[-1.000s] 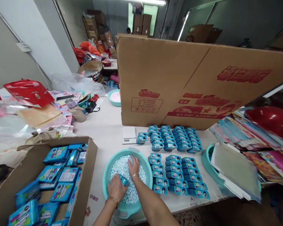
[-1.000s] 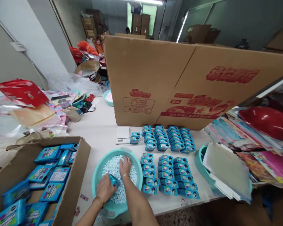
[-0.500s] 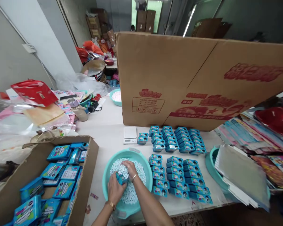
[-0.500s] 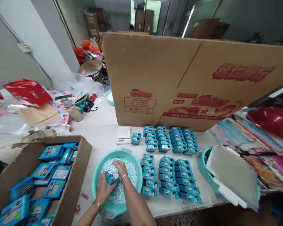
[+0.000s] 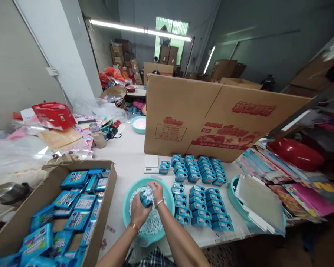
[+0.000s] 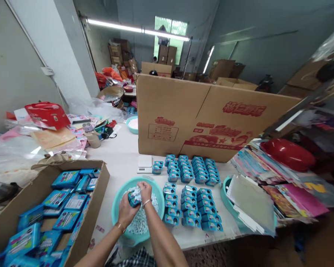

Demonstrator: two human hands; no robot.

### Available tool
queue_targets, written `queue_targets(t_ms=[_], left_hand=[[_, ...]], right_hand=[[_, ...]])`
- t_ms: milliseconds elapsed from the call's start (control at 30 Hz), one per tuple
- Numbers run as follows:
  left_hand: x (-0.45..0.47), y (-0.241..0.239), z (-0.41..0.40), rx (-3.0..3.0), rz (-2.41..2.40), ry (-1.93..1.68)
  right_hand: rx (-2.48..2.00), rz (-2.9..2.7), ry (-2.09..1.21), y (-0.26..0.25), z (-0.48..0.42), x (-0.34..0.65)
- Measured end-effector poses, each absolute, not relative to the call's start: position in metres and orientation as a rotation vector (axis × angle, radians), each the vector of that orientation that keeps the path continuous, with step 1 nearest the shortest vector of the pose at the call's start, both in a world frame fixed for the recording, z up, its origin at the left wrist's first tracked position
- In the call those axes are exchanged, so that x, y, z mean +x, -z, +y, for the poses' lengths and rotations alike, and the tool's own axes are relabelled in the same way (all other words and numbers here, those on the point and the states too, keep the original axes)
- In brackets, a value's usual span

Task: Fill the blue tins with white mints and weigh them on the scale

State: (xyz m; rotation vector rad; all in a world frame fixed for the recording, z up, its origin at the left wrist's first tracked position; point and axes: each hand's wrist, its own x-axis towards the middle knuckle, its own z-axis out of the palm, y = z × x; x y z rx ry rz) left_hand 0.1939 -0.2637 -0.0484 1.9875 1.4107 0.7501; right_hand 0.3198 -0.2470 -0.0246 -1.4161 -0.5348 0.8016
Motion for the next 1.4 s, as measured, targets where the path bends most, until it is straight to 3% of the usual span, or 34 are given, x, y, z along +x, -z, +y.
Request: queue_targets(t_ms=[933,1400], left_hand=[[0.188,0.068,-0.267,1.927,1.329,-0.616],[0.174,0.077,-0.261,1.764,1.257,-0.722]], right_hand=[[-1.643,-0.717,-0.609,0.042,-0.263,0.296],[-1.408,-0.386,-0.944,0.039,-0.275,0.317]])
